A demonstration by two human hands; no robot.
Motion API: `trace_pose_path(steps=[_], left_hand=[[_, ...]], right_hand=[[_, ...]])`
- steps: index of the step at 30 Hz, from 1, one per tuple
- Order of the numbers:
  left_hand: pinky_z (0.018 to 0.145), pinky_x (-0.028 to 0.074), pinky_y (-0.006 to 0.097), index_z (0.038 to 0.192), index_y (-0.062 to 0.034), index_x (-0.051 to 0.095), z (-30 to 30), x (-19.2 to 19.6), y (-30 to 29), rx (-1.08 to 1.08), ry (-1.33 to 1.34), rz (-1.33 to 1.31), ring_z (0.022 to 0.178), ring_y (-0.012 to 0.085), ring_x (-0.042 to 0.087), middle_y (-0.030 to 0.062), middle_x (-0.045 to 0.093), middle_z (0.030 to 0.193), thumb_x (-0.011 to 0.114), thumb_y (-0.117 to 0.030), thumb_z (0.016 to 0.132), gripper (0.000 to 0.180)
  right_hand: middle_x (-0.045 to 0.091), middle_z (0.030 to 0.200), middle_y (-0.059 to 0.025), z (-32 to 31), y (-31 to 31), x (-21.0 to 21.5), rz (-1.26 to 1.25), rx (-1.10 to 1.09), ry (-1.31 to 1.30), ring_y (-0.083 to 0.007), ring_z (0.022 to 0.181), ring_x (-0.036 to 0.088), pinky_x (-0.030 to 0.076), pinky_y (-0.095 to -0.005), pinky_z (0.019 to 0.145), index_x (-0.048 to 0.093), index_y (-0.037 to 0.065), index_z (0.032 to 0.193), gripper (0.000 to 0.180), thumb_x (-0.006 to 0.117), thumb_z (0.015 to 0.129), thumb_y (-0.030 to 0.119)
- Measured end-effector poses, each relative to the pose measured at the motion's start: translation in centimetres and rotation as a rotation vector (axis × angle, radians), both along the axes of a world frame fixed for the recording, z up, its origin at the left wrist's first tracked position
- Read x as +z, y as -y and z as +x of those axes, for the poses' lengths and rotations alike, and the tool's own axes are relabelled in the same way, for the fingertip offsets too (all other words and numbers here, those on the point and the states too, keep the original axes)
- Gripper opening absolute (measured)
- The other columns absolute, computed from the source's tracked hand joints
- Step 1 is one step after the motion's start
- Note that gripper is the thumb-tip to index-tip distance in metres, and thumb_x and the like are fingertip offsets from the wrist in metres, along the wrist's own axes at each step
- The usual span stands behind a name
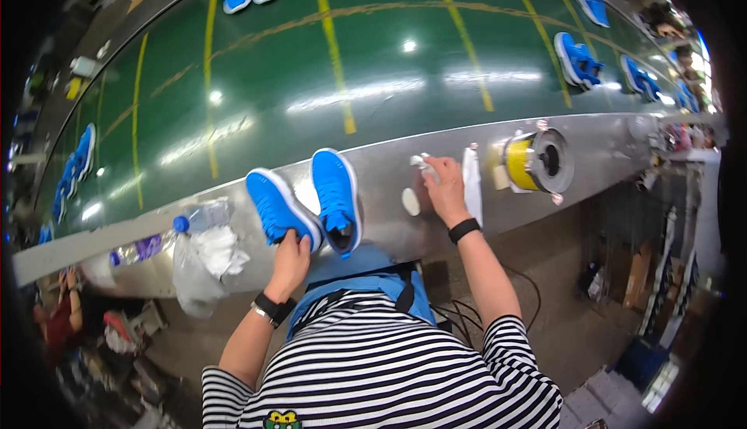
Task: The person repeatedly wipes the exterior of blue sneakers with a white cloth on a factory assembly line. They handle multiple pairs of shoes one at a time, wiping the sides and toe areas, then place the shoes back on the conveyor belt.
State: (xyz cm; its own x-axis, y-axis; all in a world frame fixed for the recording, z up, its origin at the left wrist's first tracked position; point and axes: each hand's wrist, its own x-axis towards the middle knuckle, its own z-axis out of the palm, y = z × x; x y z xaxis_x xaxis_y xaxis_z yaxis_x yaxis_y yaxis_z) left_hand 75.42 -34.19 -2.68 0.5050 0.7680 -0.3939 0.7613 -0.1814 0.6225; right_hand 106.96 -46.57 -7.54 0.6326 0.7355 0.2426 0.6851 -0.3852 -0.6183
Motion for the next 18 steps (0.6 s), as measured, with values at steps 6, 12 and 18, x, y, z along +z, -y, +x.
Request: trace_pose_path(steps=[6, 12, 18], left_hand=[[0.057, 0.04, 0.047, 0.081, 0.0024, 0.047, 0.2, 1.5, -0.2, 0.054, -0.043, 0.008, 0.067, 0.0438, 0.054, 0.0255, 0.055, 0.068, 0.052, -0.021, 0.087, 0.024], [0.059, 0.041, 0.046, 0.08, 0.0049, 0.047, -3.6, 0.7, 0.1, 0.037, -0.028, -0.053, 0.069, 0.0448, 0.055, 0.0285, 0.054, 0.07, 0.051, -0.02, 0.088, 0.026], [0.056, 0.038, 0.041, 0.076, 0.0041, 0.045, -3.3, -0.8, -1.1, -0.074, 0.106, -0.086, 0.06, 0.0331, 0.05, 0.0232, 0.049, 0.066, 0.051, -0.024, 0.09, 0.032]], right_hand=[[0.06, 0.083, -0.0078, 0.7, -1.0, -0.4, 0.16, -0.037, -0.092, -0.0236, 0.077, 0.054, 0.043, -0.0339, 0.074, 0.064, 0.005, 0.09, 0.014, 0.062, 0.076, 0.002], [0.06, 0.081, -0.0031, -9.1, 2.2, 10.4, 0.182, -0.095, -0.647, -0.008, 0.069, 0.052, 0.043, -0.0218, 0.063, 0.062, 0.0, 0.091, 0.008, 0.06, 0.084, 0.005], [0.062, 0.083, -0.003, -26.4, 1.6, 4.2, 0.248, -0.081, -1.228, -0.007, 0.072, 0.055, 0.046, -0.0215, 0.066, 0.06, -0.001, 0.097, 0.015, 0.061, 0.083, 0.005]])
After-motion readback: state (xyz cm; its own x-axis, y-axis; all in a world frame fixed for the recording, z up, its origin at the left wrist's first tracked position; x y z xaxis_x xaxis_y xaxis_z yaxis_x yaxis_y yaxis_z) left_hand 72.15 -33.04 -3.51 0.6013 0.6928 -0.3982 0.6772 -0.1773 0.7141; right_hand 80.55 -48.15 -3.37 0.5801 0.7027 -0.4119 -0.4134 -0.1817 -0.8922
